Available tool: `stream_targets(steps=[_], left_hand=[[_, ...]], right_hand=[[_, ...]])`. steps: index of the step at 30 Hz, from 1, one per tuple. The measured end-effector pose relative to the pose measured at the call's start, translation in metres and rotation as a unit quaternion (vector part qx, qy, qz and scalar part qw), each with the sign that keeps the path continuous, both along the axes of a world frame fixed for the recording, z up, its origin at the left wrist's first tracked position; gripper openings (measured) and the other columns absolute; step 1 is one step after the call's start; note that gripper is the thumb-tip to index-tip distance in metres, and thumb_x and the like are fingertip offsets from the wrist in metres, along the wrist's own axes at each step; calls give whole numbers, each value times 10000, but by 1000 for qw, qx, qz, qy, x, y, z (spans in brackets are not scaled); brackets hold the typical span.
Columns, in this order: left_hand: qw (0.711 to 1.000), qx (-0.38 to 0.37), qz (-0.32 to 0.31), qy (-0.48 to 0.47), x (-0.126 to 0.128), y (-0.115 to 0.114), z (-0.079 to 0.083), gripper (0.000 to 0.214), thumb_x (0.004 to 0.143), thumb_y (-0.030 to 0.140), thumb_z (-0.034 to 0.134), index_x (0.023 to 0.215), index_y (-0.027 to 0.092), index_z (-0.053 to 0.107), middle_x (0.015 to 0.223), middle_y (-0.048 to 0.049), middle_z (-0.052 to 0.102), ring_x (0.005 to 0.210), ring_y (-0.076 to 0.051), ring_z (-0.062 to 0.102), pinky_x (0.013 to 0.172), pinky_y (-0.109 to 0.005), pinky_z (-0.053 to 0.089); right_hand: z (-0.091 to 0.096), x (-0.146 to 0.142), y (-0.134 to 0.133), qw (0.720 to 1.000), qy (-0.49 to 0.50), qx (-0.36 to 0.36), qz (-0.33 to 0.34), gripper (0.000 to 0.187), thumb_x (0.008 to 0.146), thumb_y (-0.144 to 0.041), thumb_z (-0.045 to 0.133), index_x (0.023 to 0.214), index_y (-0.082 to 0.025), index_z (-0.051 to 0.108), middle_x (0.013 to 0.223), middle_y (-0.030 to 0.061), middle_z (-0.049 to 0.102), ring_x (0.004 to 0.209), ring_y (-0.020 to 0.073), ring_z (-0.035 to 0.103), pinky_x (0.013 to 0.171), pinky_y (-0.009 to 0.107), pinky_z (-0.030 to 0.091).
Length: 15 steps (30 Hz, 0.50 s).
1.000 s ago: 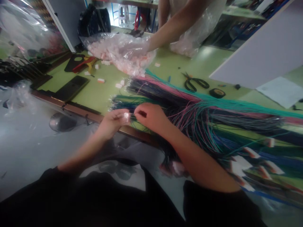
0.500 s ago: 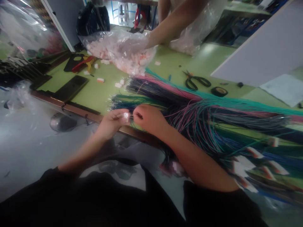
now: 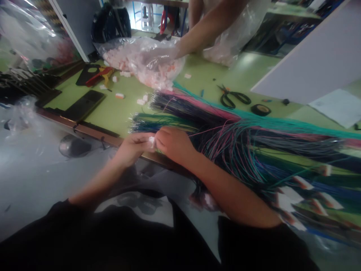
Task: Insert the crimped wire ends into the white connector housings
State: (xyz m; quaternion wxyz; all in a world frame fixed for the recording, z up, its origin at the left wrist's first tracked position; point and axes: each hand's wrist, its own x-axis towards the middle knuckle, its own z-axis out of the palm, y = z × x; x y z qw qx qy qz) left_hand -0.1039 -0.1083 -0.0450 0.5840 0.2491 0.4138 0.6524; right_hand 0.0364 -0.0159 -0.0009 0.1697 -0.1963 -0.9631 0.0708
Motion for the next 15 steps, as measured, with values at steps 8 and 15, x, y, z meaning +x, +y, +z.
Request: stream_targets(steps=[8, 15], left_hand=[[1000, -13, 5, -9, 2, 0, 4, 336, 492, 224, 868, 790, 133, 742, 706, -36, 714, 622, -121, 638, 616, -268, 559], [1000, -16, 26, -2, 3, 1, 0, 332, 498, 228, 864, 790, 136, 736, 733, -41, 718, 633, -131, 640, 638, -294, 558]], right_hand=[[7, 2, 0, 995, 25, -92, -21, 124, 733, -168, 481, 642, -198, 559, 571, -8, 500, 560, 117, 424, 583, 243, 308], [9, 1, 0, 994, 28, -97, -33, 133, 712, -139, 469, 611, -203, 527, 558, -5, 493, 548, 116, 422, 568, 243, 298]])
